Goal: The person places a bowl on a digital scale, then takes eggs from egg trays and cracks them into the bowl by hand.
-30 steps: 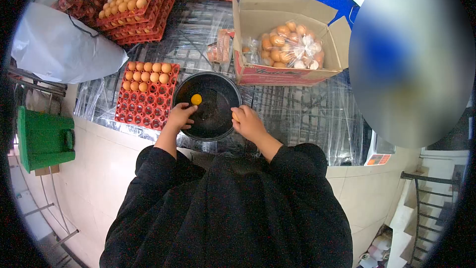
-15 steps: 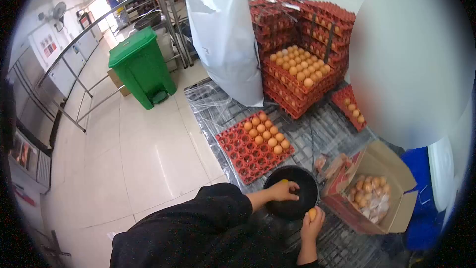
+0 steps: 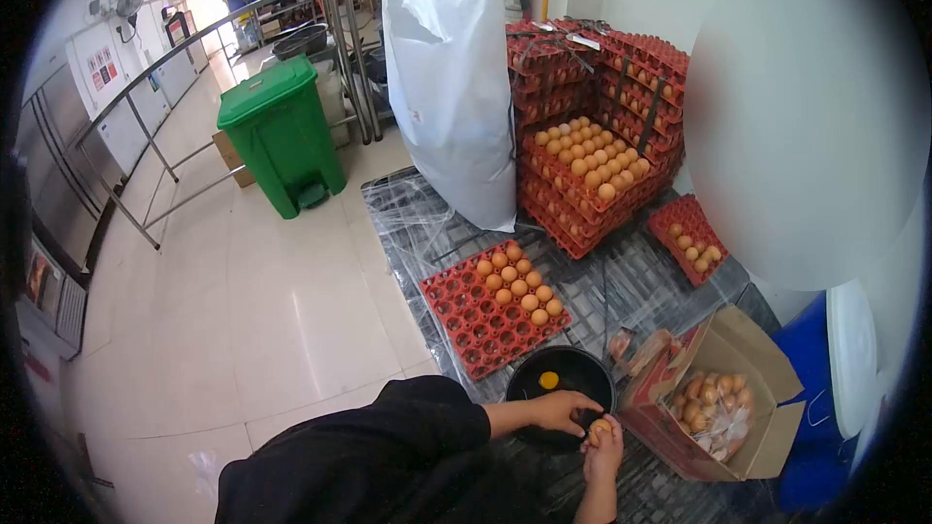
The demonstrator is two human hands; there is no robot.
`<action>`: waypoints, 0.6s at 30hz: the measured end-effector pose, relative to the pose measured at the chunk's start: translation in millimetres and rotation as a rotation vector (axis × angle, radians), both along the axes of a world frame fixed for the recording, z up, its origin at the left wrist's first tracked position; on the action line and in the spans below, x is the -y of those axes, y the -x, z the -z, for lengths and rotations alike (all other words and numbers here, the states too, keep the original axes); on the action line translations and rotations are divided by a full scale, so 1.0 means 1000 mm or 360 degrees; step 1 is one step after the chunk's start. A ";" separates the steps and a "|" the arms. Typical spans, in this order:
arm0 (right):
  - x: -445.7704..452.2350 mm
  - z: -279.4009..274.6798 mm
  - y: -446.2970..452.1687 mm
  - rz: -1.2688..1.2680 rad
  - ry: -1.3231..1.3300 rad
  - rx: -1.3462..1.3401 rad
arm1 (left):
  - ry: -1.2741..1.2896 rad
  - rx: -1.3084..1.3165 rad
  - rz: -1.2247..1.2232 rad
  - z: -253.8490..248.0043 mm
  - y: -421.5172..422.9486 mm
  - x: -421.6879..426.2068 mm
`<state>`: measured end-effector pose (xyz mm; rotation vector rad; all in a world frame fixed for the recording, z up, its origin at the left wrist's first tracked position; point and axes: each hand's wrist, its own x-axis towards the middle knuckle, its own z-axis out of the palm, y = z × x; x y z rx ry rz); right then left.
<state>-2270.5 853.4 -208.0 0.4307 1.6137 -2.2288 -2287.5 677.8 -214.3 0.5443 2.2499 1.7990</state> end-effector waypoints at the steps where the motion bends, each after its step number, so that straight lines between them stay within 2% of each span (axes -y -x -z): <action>1: -0.001 0.000 0.003 -0.0154 0.0119 0.0016 | 0.0002 -0.0051 0.0146 -0.030 -0.007 0.005; 4: 0.008 -0.006 0.008 -0.0241 0.0276 0.0160 | 0.0241 -0.0197 0.0041 -0.014 -0.001 0.000; 7: 0.006 0.005 0.017 -0.0293 0.0259 0.0226 | 0.0259 -0.0154 0.0030 -0.024 0.002 0.010; 10: 0.004 0.010 0.022 -0.0384 0.0260 0.0390 | 0.0323 -0.0189 0.0062 -0.007 0.009 0.011; 13: 0.006 0.010 0.023 -0.0452 0.0297 0.0420 | 0.0341 -0.0393 0.0017 0.005 0.010 0.010; 18: 0.008 0.032 0.026 -0.0529 0.0370 0.0489 | 0.0547 -0.0209 0.0027 0.008 0.010 0.013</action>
